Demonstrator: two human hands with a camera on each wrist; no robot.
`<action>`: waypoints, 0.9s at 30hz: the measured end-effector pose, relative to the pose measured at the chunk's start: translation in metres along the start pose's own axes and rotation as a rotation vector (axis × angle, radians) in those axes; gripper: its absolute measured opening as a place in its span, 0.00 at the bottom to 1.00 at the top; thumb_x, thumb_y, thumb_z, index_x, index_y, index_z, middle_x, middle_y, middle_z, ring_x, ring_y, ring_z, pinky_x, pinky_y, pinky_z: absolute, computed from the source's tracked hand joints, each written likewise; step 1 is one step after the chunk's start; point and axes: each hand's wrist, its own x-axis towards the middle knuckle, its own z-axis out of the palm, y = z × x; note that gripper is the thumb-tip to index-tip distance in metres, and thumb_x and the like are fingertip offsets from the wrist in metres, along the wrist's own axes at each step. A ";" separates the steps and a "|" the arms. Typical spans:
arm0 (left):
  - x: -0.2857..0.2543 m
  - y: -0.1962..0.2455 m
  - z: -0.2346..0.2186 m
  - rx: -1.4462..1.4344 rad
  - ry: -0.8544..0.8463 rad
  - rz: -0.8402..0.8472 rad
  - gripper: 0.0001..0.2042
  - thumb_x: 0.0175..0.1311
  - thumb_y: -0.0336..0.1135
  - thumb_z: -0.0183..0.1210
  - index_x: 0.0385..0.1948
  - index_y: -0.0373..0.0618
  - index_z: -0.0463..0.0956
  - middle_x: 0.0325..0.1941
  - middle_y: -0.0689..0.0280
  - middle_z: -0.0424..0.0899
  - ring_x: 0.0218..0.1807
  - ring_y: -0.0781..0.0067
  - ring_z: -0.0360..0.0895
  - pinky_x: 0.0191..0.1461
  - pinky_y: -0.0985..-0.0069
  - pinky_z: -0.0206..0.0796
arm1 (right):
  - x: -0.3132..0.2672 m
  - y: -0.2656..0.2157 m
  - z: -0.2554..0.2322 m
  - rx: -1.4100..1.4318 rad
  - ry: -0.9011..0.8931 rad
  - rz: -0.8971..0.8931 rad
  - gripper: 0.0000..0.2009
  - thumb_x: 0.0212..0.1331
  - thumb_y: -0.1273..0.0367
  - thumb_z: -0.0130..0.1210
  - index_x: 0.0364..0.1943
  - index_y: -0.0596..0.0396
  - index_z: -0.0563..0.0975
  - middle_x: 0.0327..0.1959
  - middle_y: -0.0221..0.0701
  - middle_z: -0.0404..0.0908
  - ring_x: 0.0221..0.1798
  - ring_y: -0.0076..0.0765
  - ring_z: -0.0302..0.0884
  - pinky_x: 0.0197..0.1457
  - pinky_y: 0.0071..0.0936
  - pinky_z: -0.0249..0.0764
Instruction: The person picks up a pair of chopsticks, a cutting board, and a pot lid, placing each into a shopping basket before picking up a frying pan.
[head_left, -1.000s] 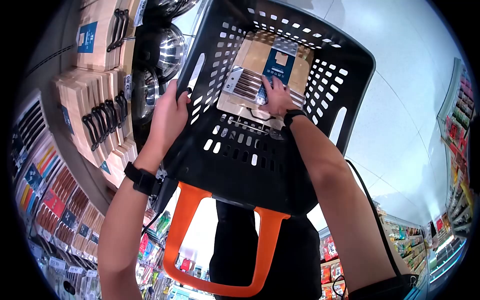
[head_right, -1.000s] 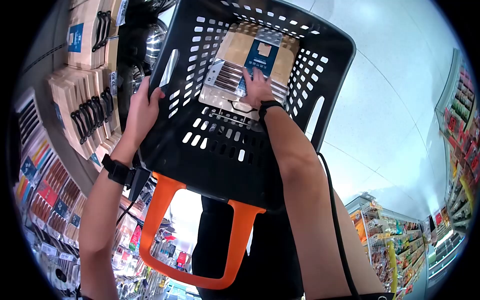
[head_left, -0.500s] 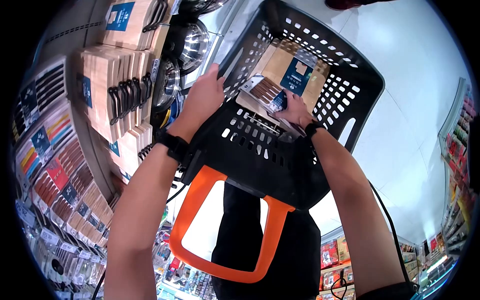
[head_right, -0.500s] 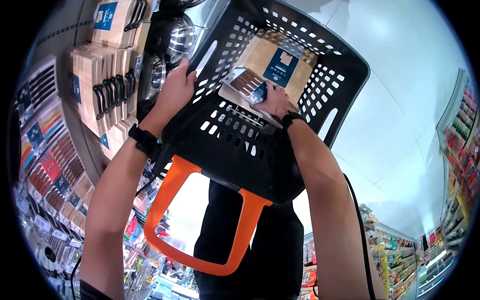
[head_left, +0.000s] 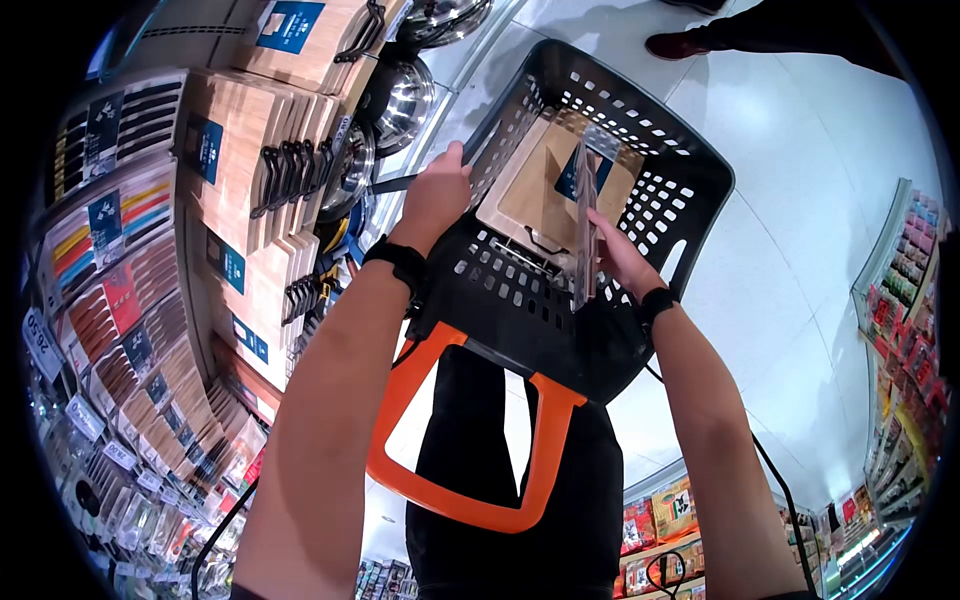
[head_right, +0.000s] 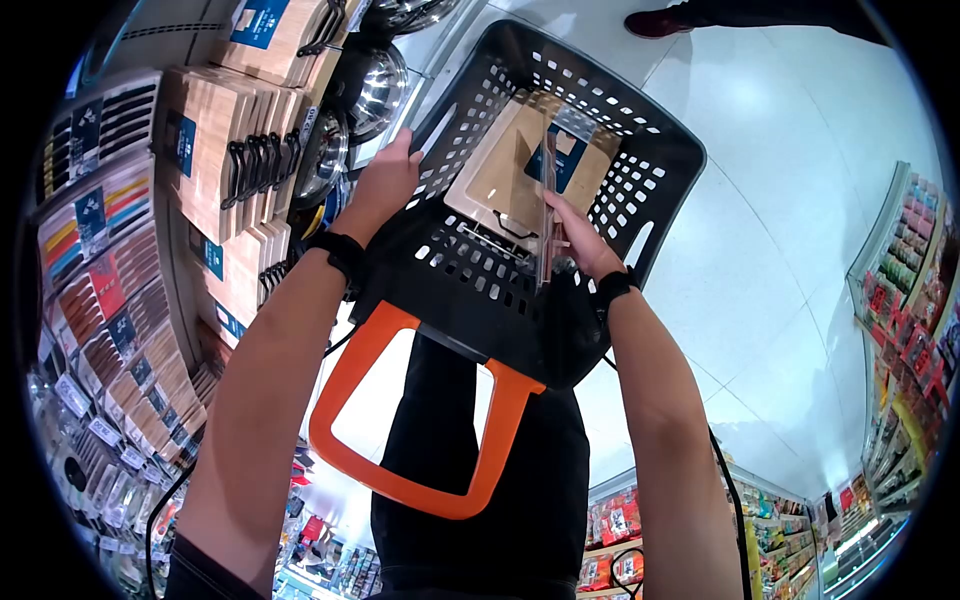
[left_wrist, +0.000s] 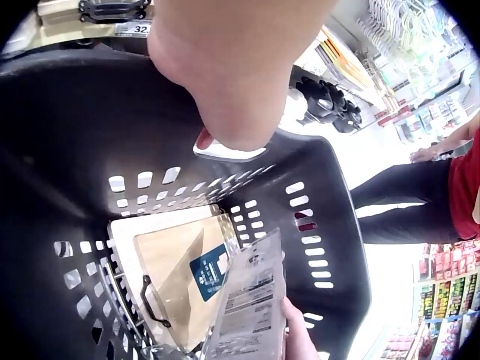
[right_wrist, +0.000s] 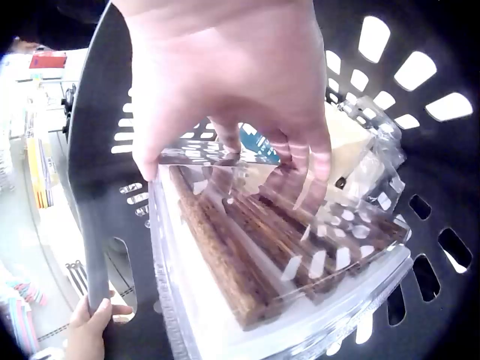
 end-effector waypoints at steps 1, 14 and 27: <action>-0.003 -0.001 0.000 -0.001 -0.004 0.000 0.13 0.62 0.34 0.51 0.46 0.42 0.64 0.47 0.45 0.76 0.47 0.40 0.75 0.48 0.52 0.67 | -0.005 0.003 -0.002 0.029 0.011 0.020 0.31 0.57 0.41 0.50 0.58 0.44 0.69 0.40 0.27 0.74 0.37 0.28 0.73 0.39 0.25 0.71; -0.105 0.018 -0.002 0.089 0.047 0.132 0.33 0.58 0.36 0.55 0.66 0.40 0.52 0.70 0.42 0.48 0.70 0.39 0.49 0.69 0.43 0.45 | -0.068 0.002 0.050 0.503 -0.282 0.091 0.39 0.57 0.38 0.45 0.61 0.57 0.67 0.56 0.42 0.74 0.54 0.43 0.73 0.60 0.39 0.69; -0.187 0.060 -0.024 -1.145 -0.221 -0.291 0.34 0.62 0.49 0.59 0.62 0.36 0.55 0.50 0.58 0.76 0.45 0.71 0.77 0.43 0.74 0.72 | -0.184 -0.025 0.118 0.380 -0.413 -0.144 0.27 0.67 0.64 0.47 0.69 0.44 0.55 0.61 0.35 0.67 0.58 0.34 0.71 0.54 0.39 0.74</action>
